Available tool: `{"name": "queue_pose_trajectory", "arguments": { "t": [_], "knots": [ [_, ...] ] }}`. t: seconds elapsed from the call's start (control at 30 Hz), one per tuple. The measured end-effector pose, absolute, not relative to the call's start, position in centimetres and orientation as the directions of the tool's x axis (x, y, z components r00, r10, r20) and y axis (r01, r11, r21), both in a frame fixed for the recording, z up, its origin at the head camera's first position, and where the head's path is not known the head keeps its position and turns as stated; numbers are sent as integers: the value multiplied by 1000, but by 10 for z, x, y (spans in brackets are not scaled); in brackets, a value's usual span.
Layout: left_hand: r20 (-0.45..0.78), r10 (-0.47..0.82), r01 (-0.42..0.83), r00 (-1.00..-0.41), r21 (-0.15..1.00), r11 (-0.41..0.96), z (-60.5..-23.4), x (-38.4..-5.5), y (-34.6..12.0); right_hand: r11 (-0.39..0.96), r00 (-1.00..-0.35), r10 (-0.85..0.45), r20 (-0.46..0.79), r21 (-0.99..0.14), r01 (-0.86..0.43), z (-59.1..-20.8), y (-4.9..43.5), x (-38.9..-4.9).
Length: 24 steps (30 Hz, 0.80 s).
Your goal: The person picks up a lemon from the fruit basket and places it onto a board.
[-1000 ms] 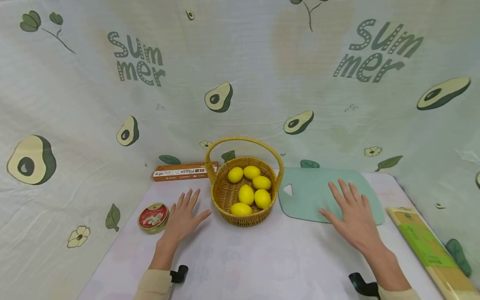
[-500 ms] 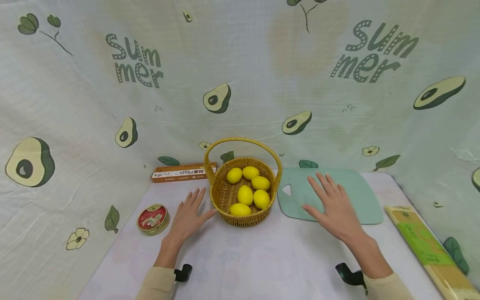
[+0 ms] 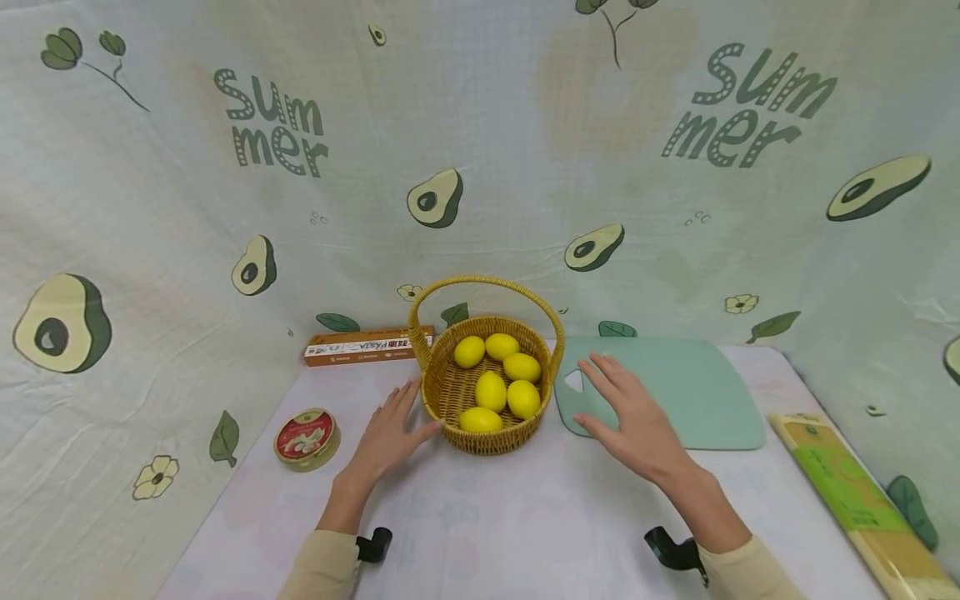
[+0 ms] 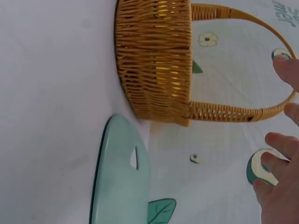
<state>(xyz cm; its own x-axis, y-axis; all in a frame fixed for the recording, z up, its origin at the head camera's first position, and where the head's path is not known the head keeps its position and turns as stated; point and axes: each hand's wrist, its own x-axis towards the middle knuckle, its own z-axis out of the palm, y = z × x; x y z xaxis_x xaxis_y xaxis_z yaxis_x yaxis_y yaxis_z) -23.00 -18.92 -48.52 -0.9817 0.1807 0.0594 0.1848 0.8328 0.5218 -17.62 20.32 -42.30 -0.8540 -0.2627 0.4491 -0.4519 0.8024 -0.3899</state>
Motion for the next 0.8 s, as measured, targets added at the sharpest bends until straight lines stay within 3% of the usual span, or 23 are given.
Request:
{"name": "queue_pose_trajectory", "arguments": {
  "t": [0.3,0.6,0.8],
  "knots": [
    [-2,149,115,-989,625,772,-487,-233,-187,777,-832,-339,438,-368,-511,-428,175,-181],
    [-73,149,32,-986,799,600,-487,-238,-177,731,-828,-391,401,-411,-544,-430,148,-191],
    [-107,149,-4,-983,825,565,-489,-234,-172,724,-819,-400,411,-407,-558,-434,131,-199]
  ]
}}
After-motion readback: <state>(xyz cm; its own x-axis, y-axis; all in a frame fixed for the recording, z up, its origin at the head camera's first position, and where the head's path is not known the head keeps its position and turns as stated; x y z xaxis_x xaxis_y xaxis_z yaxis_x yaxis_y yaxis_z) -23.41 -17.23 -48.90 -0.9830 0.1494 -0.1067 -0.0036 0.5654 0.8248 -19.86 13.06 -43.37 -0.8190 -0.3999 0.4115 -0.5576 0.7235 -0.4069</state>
